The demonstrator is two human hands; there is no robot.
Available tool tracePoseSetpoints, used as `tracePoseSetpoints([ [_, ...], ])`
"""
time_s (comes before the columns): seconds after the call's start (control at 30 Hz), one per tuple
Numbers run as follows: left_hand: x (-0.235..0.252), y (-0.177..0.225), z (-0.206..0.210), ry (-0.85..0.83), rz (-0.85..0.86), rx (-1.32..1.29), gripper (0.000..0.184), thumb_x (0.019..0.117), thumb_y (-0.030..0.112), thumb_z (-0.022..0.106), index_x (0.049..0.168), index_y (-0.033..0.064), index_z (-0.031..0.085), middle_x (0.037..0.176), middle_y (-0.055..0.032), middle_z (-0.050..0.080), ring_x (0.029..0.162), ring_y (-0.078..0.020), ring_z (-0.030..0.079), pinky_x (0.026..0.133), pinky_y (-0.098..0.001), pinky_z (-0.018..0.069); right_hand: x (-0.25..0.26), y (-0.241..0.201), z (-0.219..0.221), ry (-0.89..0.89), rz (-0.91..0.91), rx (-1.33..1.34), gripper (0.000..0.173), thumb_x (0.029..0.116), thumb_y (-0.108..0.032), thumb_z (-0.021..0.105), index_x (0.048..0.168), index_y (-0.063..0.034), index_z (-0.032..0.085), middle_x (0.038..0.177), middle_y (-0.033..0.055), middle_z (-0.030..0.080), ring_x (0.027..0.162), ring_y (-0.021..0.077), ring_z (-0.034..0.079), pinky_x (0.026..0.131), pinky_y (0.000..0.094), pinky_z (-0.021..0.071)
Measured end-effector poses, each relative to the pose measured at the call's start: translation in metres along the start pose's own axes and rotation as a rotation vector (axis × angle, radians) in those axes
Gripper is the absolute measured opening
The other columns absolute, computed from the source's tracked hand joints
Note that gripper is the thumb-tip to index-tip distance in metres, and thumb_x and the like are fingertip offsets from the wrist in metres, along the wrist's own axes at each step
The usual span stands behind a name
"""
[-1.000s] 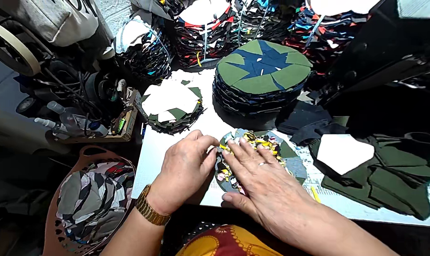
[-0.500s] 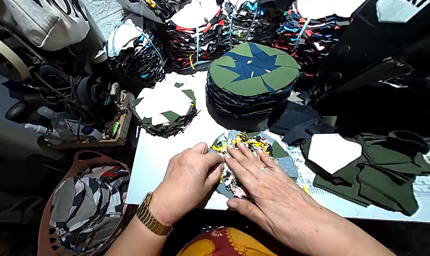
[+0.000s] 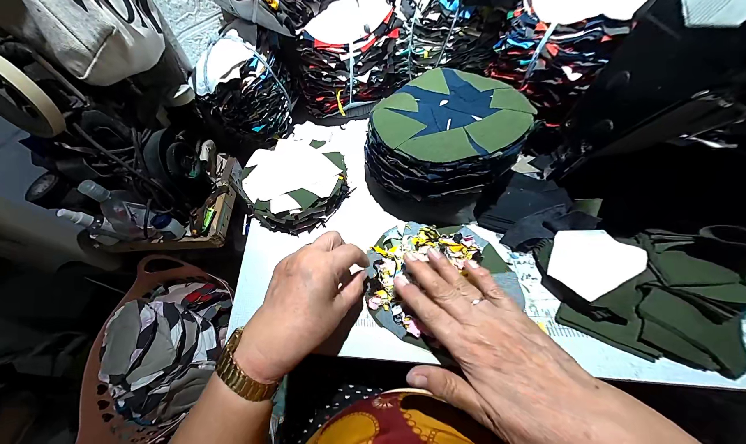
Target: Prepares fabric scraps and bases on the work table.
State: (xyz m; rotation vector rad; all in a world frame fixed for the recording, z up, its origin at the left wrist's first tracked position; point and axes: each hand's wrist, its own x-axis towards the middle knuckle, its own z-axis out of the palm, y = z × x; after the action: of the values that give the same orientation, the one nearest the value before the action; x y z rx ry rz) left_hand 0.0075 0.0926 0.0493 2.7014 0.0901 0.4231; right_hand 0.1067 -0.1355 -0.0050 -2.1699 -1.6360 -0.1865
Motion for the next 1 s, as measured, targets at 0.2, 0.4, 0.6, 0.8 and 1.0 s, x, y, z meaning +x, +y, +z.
tracePoseSetpoints([
  [0.2, -0.008, 0.003, 0.002, -0.167, 0.045, 0.007, 0.01, 0.0914, 0.032, 0.073, 0.09, 0.0222, 0.077, 0.08, 0.0076, 0.059, 0.07, -0.0047, 0.058, 0.059, -0.0256, 0.0503, -0.001, 0.0, 0.009, -0.029, -0.013, 0.04, 0.086, 0.1002, -0.075, 0.019, 0.154, -0.0154, 0.049, 0.165, 0.0065, 0.038, 0.155, 0.0283, 0.029, 0.122, 0.0627, 0.0232],
  [0.4, -0.008, 0.011, 0.01, -0.155, 0.063, -0.025, 0.007, 0.0928, 0.024, 0.073, 0.091, 0.0183, 0.078, 0.079, 0.0064, 0.059, 0.069, -0.0038, 0.058, 0.059, -0.0219, 0.0492, 0.003, 0.0, -0.001, 0.021, -0.021, 0.113, 0.085, 0.101, -0.073, 0.023, 0.158, -0.0131, 0.042, 0.167, 0.0075, 0.033, 0.157, 0.0259, 0.024, 0.126, 0.0575, 0.0184],
  [0.6, -0.007, 0.005, 0.0, -0.17, 0.01, -0.01, 0.015, 0.0913, 0.034, 0.075, 0.097, 0.0198, 0.075, 0.08, 0.0072, 0.059, 0.069, -0.0048, 0.058, 0.059, -0.0252, 0.0503, 0.001, 0.001, 0.01, -0.018, -0.004, 0.003, 0.089, 0.0992, -0.076, 0.019, 0.155, -0.0124, 0.048, 0.164, 0.0084, 0.039, 0.154, 0.0293, 0.03, 0.124, 0.0608, 0.0225],
  [0.8, -0.009, 0.008, 0.005, -0.194, 0.009, 0.01, 0.011, 0.0922, 0.03, 0.074, 0.09, 0.0196, 0.075, 0.078, 0.007, 0.059, 0.068, -0.0051, 0.058, 0.059, -0.0255, 0.0499, 0.009, -0.004, 0.008, 0.0, -0.039, -0.02, 0.089, 0.0992, -0.076, 0.02, 0.157, -0.0125, 0.046, 0.166, 0.0091, 0.035, 0.156, 0.0291, 0.025, 0.125, 0.0619, 0.0183],
  [1.0, -0.007, 0.013, 0.005, -0.18, 0.026, -0.028, 0.01, 0.0936, 0.024, 0.072, 0.087, 0.0172, 0.075, 0.078, 0.0064, 0.059, 0.067, -0.0045, 0.057, 0.057, -0.0243, 0.0492, 0.01, 0.0, 0.014, -0.029, -0.037, -0.053, 0.092, 0.0983, -0.077, 0.018, 0.154, -0.0104, 0.049, 0.165, 0.0098, 0.038, 0.155, 0.0297, 0.029, 0.123, 0.0618, 0.0221],
])
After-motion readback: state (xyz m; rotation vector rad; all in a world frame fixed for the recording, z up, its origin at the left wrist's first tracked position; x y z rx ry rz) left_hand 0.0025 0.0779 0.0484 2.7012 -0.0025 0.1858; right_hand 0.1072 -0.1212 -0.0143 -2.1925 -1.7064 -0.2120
